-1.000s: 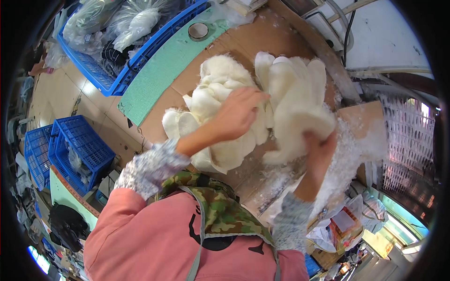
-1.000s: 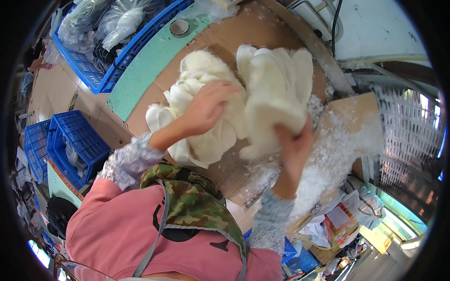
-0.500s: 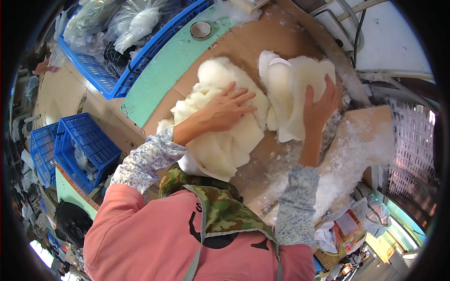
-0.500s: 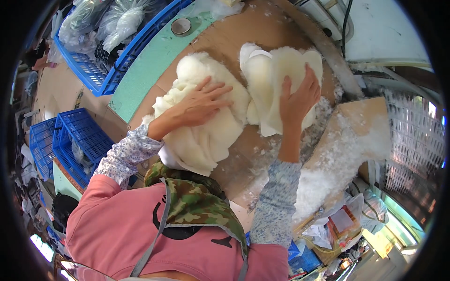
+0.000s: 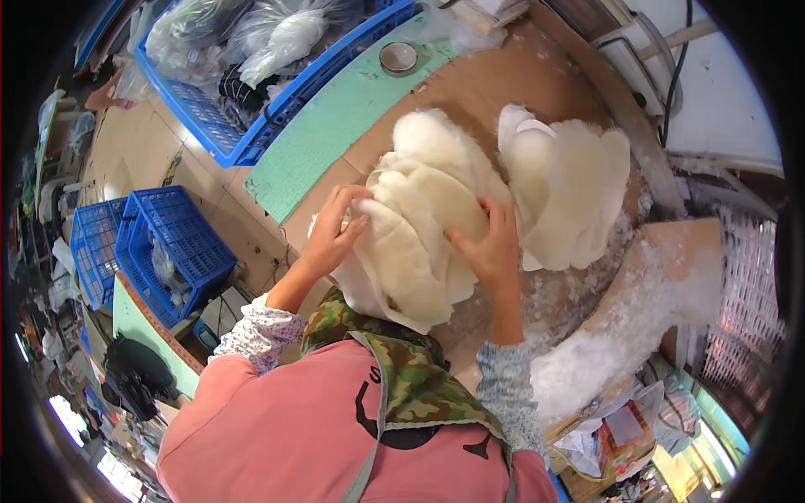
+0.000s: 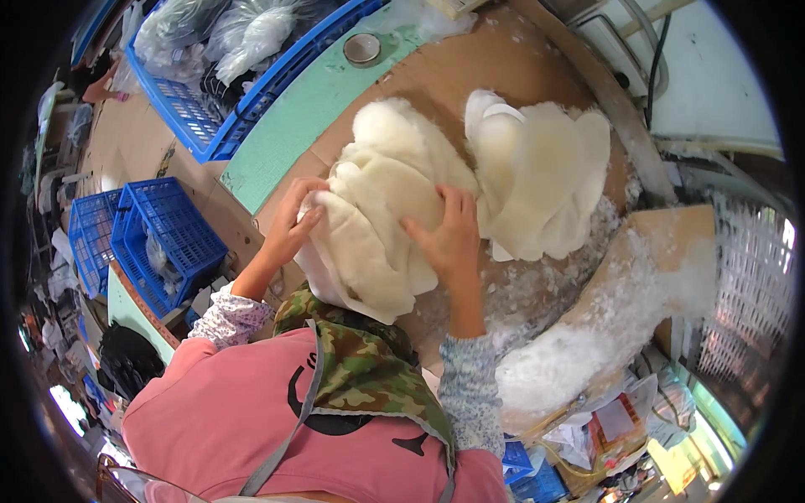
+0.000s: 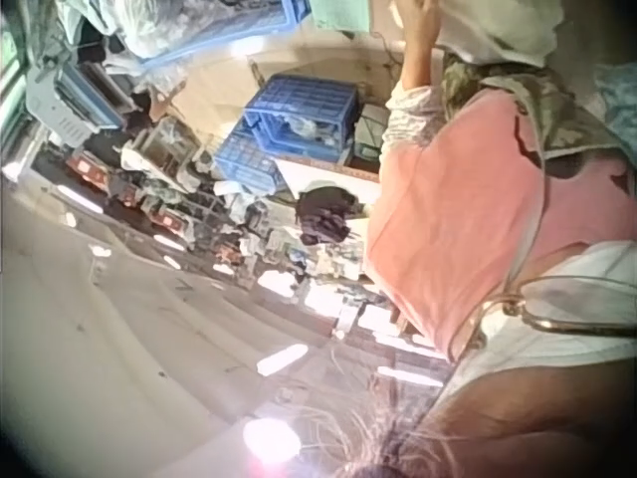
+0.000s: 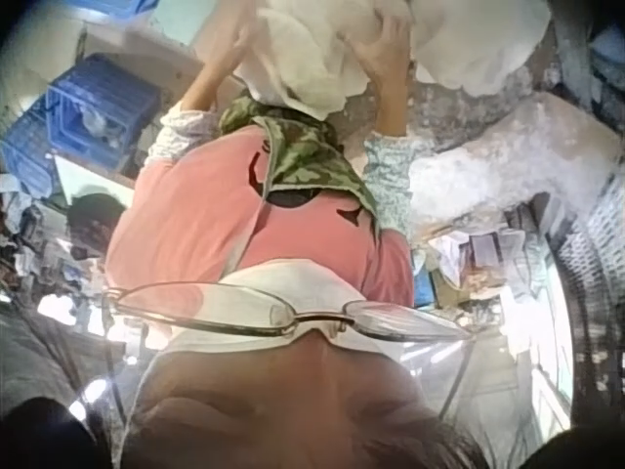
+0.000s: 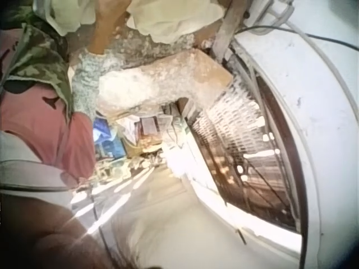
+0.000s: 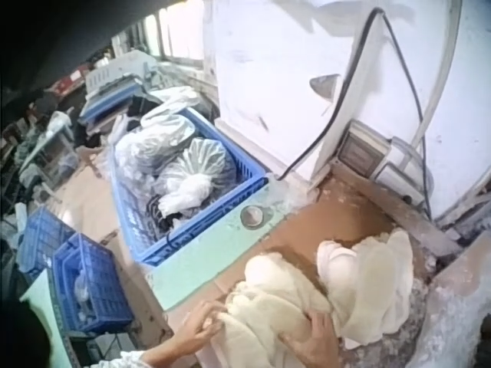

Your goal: Gathering and organizing white fabric shoe components into stacks on a workbench.

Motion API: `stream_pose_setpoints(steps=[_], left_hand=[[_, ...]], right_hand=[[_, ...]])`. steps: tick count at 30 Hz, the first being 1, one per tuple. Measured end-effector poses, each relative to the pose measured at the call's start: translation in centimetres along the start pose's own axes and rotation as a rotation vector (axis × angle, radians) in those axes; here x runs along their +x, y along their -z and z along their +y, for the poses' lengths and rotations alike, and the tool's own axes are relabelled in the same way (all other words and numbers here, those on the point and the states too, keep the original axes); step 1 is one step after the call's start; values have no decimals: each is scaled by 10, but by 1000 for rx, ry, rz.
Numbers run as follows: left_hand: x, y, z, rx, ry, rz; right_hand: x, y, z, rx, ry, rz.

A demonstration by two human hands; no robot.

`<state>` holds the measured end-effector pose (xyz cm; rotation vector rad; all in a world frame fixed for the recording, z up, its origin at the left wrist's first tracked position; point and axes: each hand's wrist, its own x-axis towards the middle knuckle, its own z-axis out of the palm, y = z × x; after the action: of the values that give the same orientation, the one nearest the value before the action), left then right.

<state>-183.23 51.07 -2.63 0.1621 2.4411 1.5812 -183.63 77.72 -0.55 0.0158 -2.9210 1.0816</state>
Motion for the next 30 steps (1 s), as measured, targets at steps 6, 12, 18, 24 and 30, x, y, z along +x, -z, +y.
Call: stream_pose_setpoints(steps=[6, 12, 18, 24, 30], left_hand=[[-4, 6, -14, -137, -60, -8], [5, 1, 8, -162, 71, -113], [-4, -4, 0, -251, 33, -69], [-15, -8, 5, -569, 9, 51], [-27, 13, -12, -461, 60, -50]], right_hand=[[-41, 13, -21, 272, -153, -164], [-30, 62, -41, 550, -319, -5], [-38, 30, -60, 588, 139, -409], [-79, -24, -56, 243, 58, -125], [-86, 18, -59, 338, 76, -52]])
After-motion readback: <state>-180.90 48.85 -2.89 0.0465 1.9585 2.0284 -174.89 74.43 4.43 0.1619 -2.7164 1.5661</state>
